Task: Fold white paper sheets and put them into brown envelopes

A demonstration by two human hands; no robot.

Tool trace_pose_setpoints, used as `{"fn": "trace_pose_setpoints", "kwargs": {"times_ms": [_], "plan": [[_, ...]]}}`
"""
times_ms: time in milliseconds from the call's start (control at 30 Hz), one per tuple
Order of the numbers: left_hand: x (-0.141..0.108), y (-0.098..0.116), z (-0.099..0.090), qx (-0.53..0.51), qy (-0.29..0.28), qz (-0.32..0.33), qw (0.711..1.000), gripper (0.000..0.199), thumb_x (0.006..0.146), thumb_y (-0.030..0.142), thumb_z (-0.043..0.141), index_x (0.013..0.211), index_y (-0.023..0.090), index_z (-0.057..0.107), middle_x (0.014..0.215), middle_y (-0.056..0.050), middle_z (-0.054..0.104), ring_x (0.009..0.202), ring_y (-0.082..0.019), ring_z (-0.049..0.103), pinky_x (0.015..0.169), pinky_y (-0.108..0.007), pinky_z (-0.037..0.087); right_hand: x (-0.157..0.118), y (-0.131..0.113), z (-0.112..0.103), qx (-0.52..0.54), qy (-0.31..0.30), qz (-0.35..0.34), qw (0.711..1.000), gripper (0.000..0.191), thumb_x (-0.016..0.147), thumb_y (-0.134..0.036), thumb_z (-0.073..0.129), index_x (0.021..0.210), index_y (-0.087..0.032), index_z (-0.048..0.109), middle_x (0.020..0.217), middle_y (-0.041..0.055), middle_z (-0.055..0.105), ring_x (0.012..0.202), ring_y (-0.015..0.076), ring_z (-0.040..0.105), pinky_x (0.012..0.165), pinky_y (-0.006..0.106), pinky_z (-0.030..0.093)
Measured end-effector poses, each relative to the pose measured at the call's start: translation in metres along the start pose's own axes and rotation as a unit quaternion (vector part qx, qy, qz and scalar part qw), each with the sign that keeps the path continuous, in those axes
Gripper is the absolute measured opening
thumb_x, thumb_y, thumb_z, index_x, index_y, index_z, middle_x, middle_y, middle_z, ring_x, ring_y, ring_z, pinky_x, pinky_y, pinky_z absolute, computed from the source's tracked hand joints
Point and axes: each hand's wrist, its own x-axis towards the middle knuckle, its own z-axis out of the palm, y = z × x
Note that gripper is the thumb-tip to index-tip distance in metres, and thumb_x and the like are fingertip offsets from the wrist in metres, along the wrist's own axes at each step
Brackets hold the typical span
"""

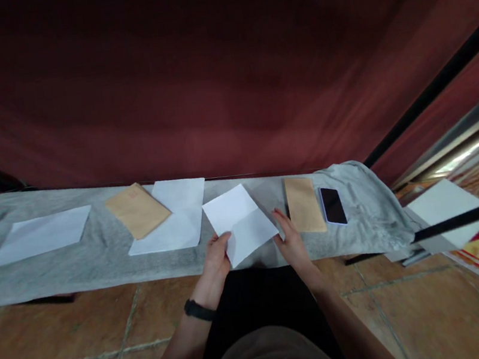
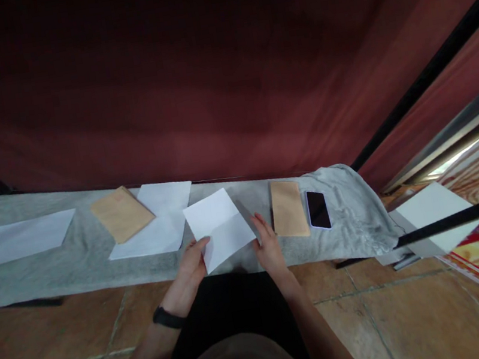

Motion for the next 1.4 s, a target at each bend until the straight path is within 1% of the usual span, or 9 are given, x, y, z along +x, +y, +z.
{"fn": "trace_pose_setpoints", "kwargs": {"times_ms": [133, 267, 367, 467, 567, 667, 1033, 1200, 1400], "plan": [[-0.006, 0.003, -0.004, -0.030, -0.074, -0.115, 0.990, 0.032, 0.059, 0.015, 0.075, 0.091, 0.016, 0.072, 0.082, -0.007, 0.078, 0.074, -0.024, 0.074, 0.066, -0.035, 0.061, -0.002, 0.010, -0.008, -0.044, -0.071, -0.061, 0.995, 0.056, 0.084, -0.013, 0.059, 0.139, -0.026, 0.062, 0.154, 0.0056, 0.052, 0.145, 0.0236, 0.045, 0.122, 0.045, 0.037], [-0.008, -0.003, -0.009, -0.021, -0.072, -0.102, 0.992, 0.034, 0.064, 0.026, 0.078, 0.094, 0.015, 0.071, 0.082, -0.007, 0.077, 0.075, -0.023, 0.074, 0.066, -0.032, 0.058, -0.004, 0.020, -0.005, -0.045, -0.143, -0.089, 0.985, 0.050, 0.082, -0.005, 0.057, 0.124, -0.027, 0.073, 0.135, 0.0044, 0.069, 0.133, 0.0232, 0.057, 0.118, 0.046, 0.043], [-0.006, -0.013, -0.025, 0.001, -0.022, -0.029, 0.999, 0.037, 0.075, 0.038, 0.071, 0.106, 0.017, 0.069, 0.087, -0.005, 0.076, 0.078, -0.021, 0.073, 0.070, -0.032, 0.058, -0.011, 0.027, 0.002, -0.041, -0.145, -0.060, 0.987, 0.056, 0.079, 0.000, 0.054, 0.124, -0.028, 0.073, 0.131, 0.0044, 0.071, 0.129, 0.0228, 0.061, 0.115, 0.045, 0.047], [-0.005, -0.022, -0.046, 0.129, -0.057, 0.103, 0.985, 0.035, 0.084, 0.038, 0.059, 0.113, 0.020, 0.070, 0.103, -0.009, 0.076, 0.088, -0.022, 0.073, 0.083, -0.041, 0.060, -0.019, 0.036, 0.009, -0.034, -0.141, -0.033, 0.989, 0.060, 0.076, 0.001, 0.051, 0.124, -0.029, 0.073, 0.129, 0.0031, 0.072, 0.125, 0.0221, 0.064, 0.112, 0.043, 0.049], [-0.004, -0.028, -0.061, 0.308, -0.114, 0.253, 0.910, 0.033, 0.081, 0.021, 0.058, 0.110, 0.023, 0.073, 0.129, -0.010, 0.069, 0.120, -0.026, 0.064, 0.108, -0.050, 0.049, -0.022, 0.042, 0.014, -0.030, -0.134, -0.027, 0.990, 0.054, 0.079, -0.001, 0.051, 0.120, -0.028, 0.075, 0.121, 0.0031, 0.075, 0.117, 0.0211, 0.066, 0.108, 0.040, 0.051], [-0.001, -0.033, -0.063, 0.398, -0.157, 0.311, 0.849, 0.038, 0.076, 0.010, 0.058, 0.107, 0.025, 0.075, 0.134, -0.008, 0.067, 0.134, -0.025, 0.055, 0.117, -0.049, 0.041, -0.021, 0.047, 0.018, -0.036, -0.133, -0.024, 0.990, 0.049, 0.081, -0.002, 0.053, 0.117, -0.027, 0.075, 0.118, 0.0033, 0.076, 0.114, 0.0208, 0.067, 0.107, 0.038, 0.051], [0.023, -0.035, -0.042, 0.462, -0.064, 0.268, 0.843, 0.023, 0.088, 0.031, 0.064, 0.107, 0.020, 0.070, 0.090, -0.004, 0.072, 0.090, -0.023, 0.069, 0.087, -0.038, 0.056, -0.011, 0.055, 0.035, -0.188, -0.032, 0.007, 0.982, 0.012, 0.094, -0.022, 0.061, 0.088, -0.020, 0.071, 0.089, 0.0063, 0.075, 0.090, 0.0223, 0.070, 0.089, 0.035, 0.052], [0.023, -0.032, -0.028, 0.463, -0.038, 0.233, 0.854, 0.052, 0.088, 0.027, 0.064, 0.139, 0.021, 0.055, 0.086, 0.000, 0.072, 0.084, -0.021, 0.069, 0.081, -0.034, 0.056, -0.009, 0.051, 0.048, -0.188, 0.010, 0.023, 0.982, 0.025, 0.096, -0.020, 0.056, 0.118, -0.015, 0.066, 0.098, 0.0076, 0.077, 0.092, 0.0212, 0.071, 0.091, 0.034, 0.050], [0.021, -0.025, -0.015, 0.520, -0.018, 0.204, 0.829, 0.063, 0.089, 0.026, 0.064, 0.149, 0.019, 0.046, 0.088, -0.002, 0.071, 0.082, -0.022, 0.069, 0.077, -0.033, 0.055, -0.008, 0.045, 0.055, -0.251, 0.024, 0.031, 0.967, 0.041, 0.097, -0.018, 0.050, 0.137, -0.013, 0.055, 0.113, 0.0129, 0.075, 0.102, 0.0249, 0.070, 0.093, 0.038, 0.047]]}}
